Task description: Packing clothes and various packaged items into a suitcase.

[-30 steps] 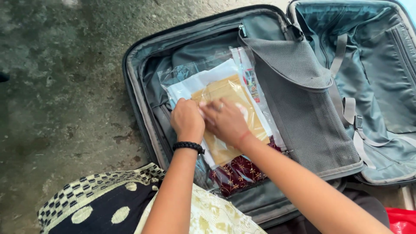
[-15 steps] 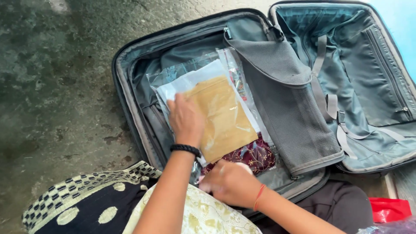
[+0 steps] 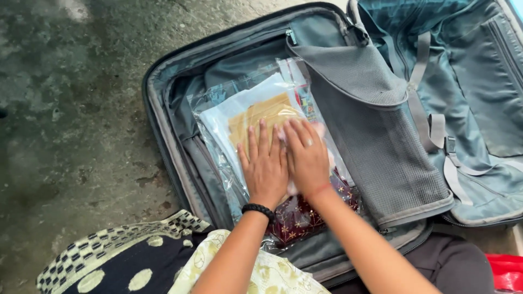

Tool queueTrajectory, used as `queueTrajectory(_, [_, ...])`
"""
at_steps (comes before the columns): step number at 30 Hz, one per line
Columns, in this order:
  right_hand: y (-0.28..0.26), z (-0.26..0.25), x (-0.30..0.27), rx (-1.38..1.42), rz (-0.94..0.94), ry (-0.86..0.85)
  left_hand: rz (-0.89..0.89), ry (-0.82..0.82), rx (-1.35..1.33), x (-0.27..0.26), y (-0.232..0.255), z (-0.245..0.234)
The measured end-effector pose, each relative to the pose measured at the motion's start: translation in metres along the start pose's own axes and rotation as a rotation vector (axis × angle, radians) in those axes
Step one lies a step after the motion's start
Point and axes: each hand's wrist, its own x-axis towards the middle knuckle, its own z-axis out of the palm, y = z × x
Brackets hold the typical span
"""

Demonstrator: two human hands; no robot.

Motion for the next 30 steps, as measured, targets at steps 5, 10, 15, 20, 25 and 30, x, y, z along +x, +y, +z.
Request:
queueTrajectory(5, [0.031, 0.028, 0.051, 0.048, -0.054, -0.014, -0.002, -0.024, 0.021, 0.005, 0.002, -0.004])
queueTrajectory(10, [0.028, 0.008, 0.036, -0.078, -0.154, -0.078, -0.029, -0.050, 0.026, 0.004, -0.001, -0.004])
queueTrajectory(15, [0.025, -0.041, -0.041, -0.307, -0.097, -0.116, -0.019, -0.082, 0.012, 0.005, 0.003, -0.005])
queueTrajectory(20, [0.012, -0.076, -0.092, -0.394, -0.036, -0.322, 0.018, -0.070, -0.013, 0.006, 0.002, -0.002])
queueTrajectory(25, [0.016, -0.119, -0.039, -0.005, 0.206, -0.886, -0.045, -0.136, -0.114, 0.022, 0.000, -0.009])
queueTrajectory(30, [-0.028, -0.134, 0.018, -0.208, -0.001, -0.109, -0.282, -0.003, -0.408, 0.041, 0.000, -0.030])
